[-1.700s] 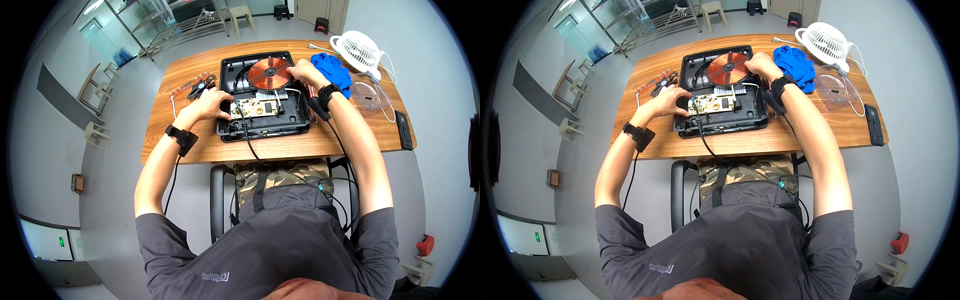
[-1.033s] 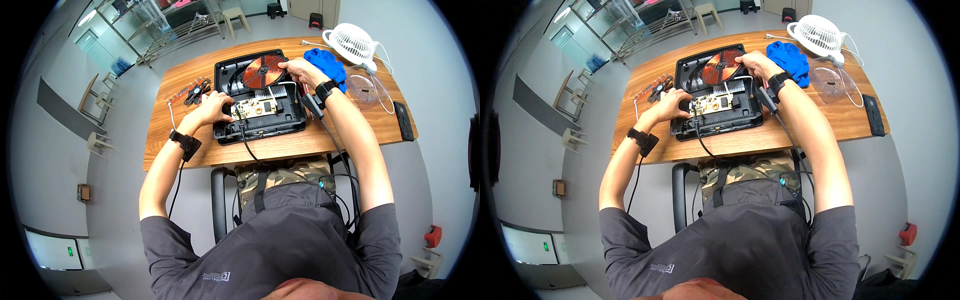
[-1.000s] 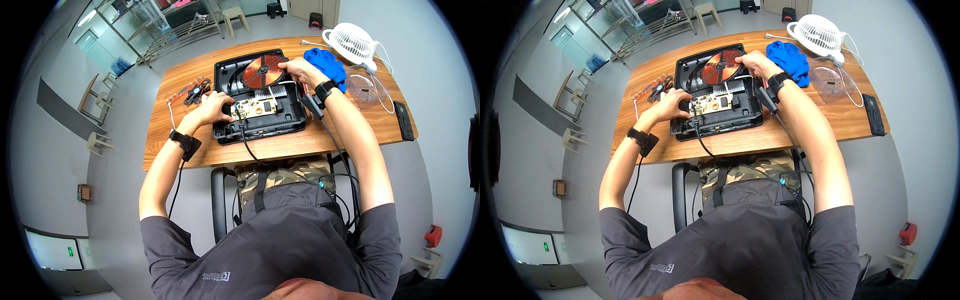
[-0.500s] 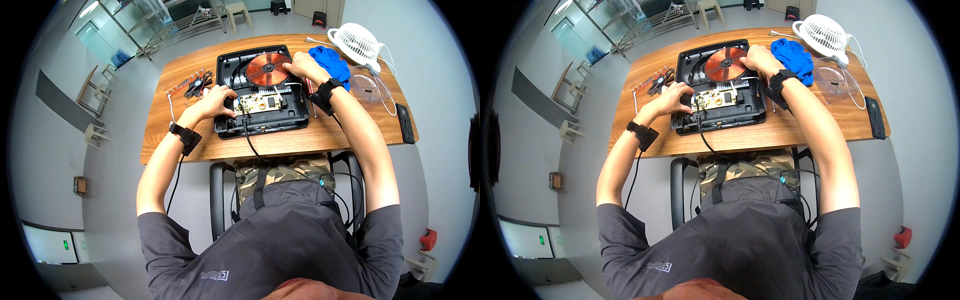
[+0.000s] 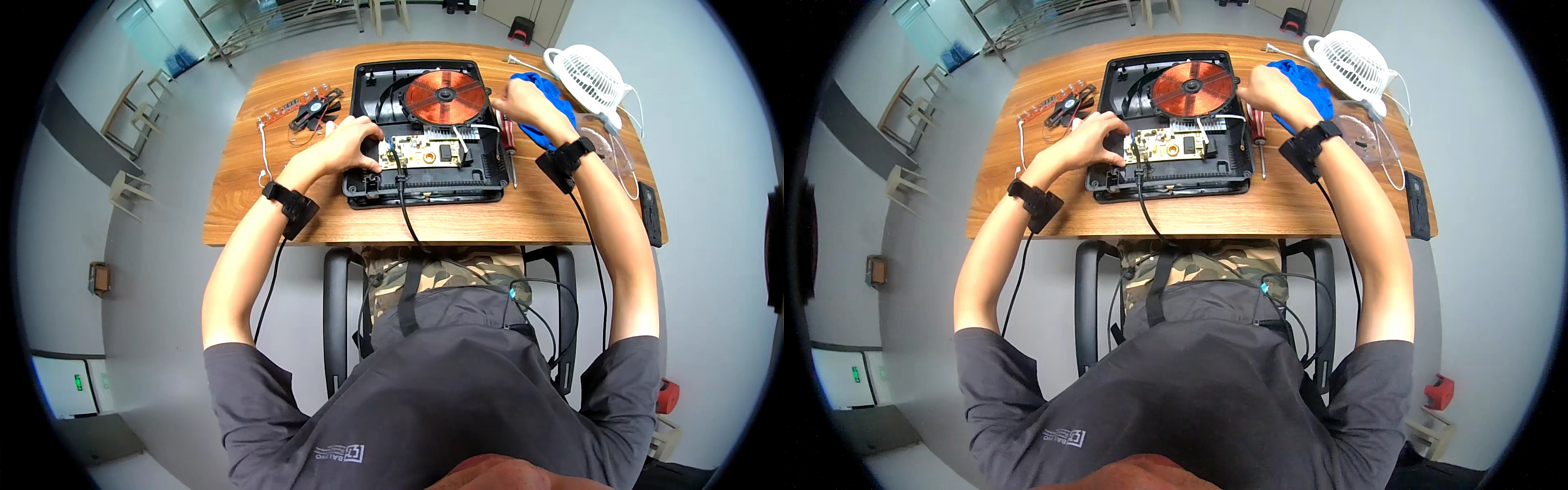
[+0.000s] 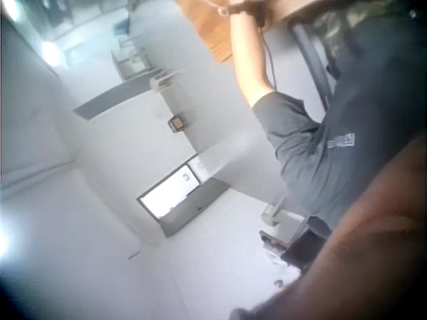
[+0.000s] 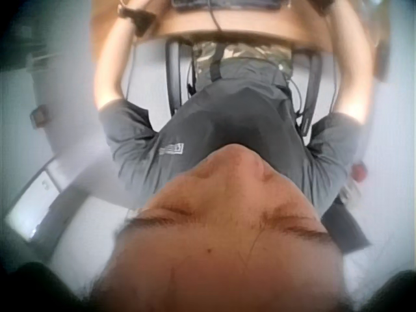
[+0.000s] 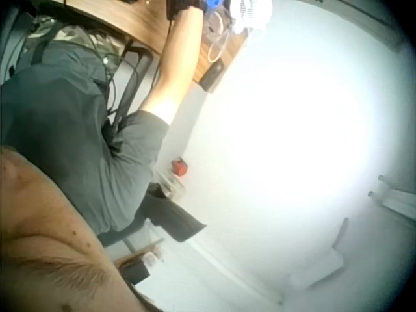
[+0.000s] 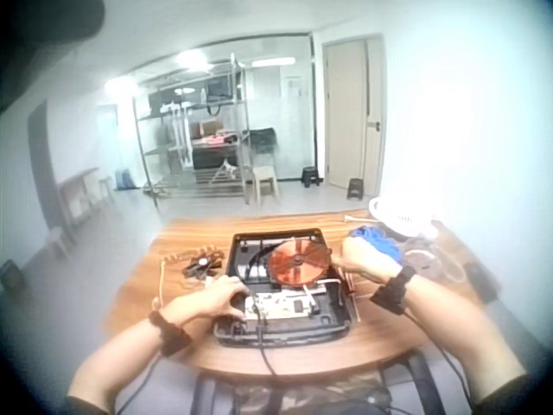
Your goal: The person uses a screwdriver to remove and install screws on a disassembled electronic device with a copper-colored circular component. They manipulate internal parts and wires while seated at a wooden table.
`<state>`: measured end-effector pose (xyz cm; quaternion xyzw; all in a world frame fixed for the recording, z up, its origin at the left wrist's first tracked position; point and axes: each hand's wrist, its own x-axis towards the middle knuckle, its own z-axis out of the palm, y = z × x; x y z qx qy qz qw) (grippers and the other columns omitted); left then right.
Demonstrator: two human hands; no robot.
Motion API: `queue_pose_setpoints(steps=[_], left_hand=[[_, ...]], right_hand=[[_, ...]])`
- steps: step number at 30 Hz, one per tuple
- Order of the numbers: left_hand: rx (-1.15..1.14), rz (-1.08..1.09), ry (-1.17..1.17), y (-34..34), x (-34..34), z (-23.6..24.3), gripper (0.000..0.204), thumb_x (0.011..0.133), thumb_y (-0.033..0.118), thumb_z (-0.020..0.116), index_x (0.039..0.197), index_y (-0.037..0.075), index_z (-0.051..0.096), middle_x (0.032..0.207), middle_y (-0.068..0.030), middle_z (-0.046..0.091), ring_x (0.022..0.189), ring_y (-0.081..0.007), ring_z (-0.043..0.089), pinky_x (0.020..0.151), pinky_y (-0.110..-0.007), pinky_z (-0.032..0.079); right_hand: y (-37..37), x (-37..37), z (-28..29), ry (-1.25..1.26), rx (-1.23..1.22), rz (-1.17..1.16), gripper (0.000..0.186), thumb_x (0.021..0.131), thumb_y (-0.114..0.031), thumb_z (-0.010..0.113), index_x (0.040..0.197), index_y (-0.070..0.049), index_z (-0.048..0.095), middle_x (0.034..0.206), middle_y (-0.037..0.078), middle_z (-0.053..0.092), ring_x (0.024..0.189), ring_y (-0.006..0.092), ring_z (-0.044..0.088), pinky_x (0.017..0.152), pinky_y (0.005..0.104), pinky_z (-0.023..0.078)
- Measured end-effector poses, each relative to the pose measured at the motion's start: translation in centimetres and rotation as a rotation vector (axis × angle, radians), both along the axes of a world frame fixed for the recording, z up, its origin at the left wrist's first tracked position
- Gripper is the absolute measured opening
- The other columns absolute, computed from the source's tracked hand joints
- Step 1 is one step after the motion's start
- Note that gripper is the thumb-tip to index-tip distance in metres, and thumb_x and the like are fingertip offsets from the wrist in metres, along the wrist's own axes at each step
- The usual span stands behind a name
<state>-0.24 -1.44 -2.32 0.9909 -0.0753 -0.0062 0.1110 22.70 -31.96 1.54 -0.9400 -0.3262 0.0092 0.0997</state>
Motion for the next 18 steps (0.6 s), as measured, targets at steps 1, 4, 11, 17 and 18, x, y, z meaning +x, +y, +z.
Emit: queue_pose_setpoints(steps=[1,4,11,17,18], left_hand=[[0.012,0.009,0.006,-0.1,-0.2,0.4,0.066,0.069,0.041,0.092,0.124,0.013,0.068,0.123,-0.004,0.064,0.121,-0.0273,0.055,0.097,-0.044,0.04],[-0.025,-0.027,-0.041,0.4,0.4,-0.5,0.065,0.069,0.041,0.092,0.123,0.013,0.068,0.123,-0.0034,0.064,0.122,-0.027,0.055,0.096,-0.044,0.039],[-0.036,-0.012,-0.036,0.1,0.0,-0.4,0.064,0.068,0.041,0.092,0.12,0.013,0.069,0.123,-0.0027,0.065,0.122,-0.0276,0.056,0.093,-0.048,0.038],[-0.077,0.024,-0.03,0.0,0.1,-0.5,0.066,0.066,0.041,0.093,0.12,0.012,0.068,0.122,-0.0047,0.066,0.123,-0.0284,0.056,0.095,-0.048,0.038],[-0.095,0.038,-0.027,0.2,0.0,-0.7,0.067,0.065,0.041,0.093,0.12,0.012,0.068,0.123,-0.0056,0.066,0.123,-0.0288,0.056,0.096,-0.048,0.039]], right_hand=[[-0.8,0.6,-0.7,-0.039,0.003,0.014,0.048,0.087,-0.035,0.072,0.091,0.013,0.072,0.093,0.036,0.069,0.093,0.0465,0.071,0.083,0.0502,0.058],[-2.1,2.3,-3.6,-0.043,-0.005,-0.051,0.05,0.089,-0.038,0.072,0.094,0.012,0.071,0.096,0.034,0.071,0.094,0.0464,0.071,0.083,0.0505,0.058],[-1.3,0.7,-6.5,-0.138,0.011,-0.189,0.053,0.094,-0.046,0.068,0.095,0.008,0.073,0.099,0.03,0.073,0.097,0.0437,0.072,0.084,0.0498,0.058],[-1.8,2.6,-7.5,-0.003,-0.086,-0.192,0.052,0.09,-0.042,0.07,0.097,0.009,0.074,0.099,0.03,0.073,0.099,0.0434,0.072,0.087,0.0483,0.058],[-1.5,2.3,-7.1,0.01,-0.099,-0.196,0.052,0.089,-0.042,0.07,0.098,0.009,0.074,0.098,0.03,0.073,0.099,0.0435,0.072,0.087,0.0478,0.058]])
